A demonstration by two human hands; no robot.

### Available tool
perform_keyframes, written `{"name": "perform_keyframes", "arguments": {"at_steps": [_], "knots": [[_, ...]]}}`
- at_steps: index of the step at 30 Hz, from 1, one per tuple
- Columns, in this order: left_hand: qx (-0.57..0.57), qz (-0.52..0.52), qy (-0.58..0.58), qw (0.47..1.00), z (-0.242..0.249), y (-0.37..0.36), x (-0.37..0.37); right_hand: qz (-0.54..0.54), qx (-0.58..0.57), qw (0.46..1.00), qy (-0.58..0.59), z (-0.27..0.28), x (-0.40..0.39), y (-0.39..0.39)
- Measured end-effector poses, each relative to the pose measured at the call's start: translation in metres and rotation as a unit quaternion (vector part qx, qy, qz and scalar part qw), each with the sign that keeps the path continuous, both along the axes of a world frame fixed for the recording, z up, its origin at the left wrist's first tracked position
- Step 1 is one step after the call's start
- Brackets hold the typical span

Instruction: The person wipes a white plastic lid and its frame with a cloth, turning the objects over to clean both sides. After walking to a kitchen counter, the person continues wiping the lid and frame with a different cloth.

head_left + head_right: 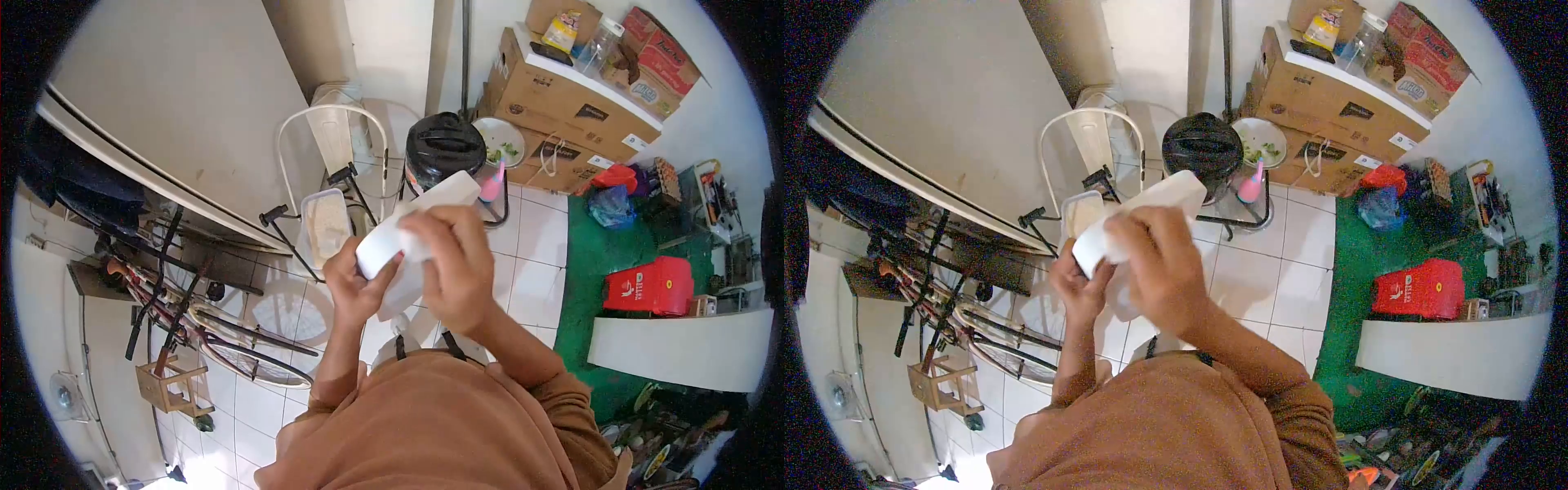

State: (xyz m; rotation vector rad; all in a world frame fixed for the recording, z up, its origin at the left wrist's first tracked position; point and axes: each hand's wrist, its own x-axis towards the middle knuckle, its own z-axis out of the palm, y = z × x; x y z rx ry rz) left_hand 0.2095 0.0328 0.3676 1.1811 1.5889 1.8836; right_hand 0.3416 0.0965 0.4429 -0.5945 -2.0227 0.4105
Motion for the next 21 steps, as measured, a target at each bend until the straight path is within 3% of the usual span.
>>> {"name": "perform_keyframes", "arguments": {"at_steps": [3,4,8,10,12,15,18,21], "knots": [[-0.008,0.015,0.060,0.998,0.002,-0.004,-0.001,0.023,0.005,1.000,-0.004,-0.011,0.006,0.013],[-0.024,0.035,0.095,0.995,0.003,-0.005,0.000,-0.023,0.006,0.999,-0.023,-0.018,0.013,0.027],[-0.023,0.014,0.006,1.000,-0.014,-0.012,0.002,-0.095,-0.038,0.995,-0.017,-0.021,0.010,0.035],[-0.014,0.031,-0.027,0.999,-0.006,-0.007,0.005,-0.019,-0.001,1.000,0.016,-0.022,-0.007,0.012],[0.018,0.035,-0.015,0.999,-0.013,-0.006,0.000,0.064,-0.039,0.996,0.047,-0.019,-0.021,-0.018],[0.033,0.048,0.008,0.998,-0.023,-0.010,-0.009,0.078,0.008,0.997,0.001,-0.020,-0.021,-0.010],[-0.005,0.077,0.052,0.996,-0.019,-0.024,-0.012,-0.015,0.055,0.998,-0.023,-0.031,-0.011,0.027],[0.007,0.073,0.032,0.997,-0.022,-0.036,-0.021,-0.085,-0.051,0.994,-0.049,-0.053,0.003,0.061]]}}
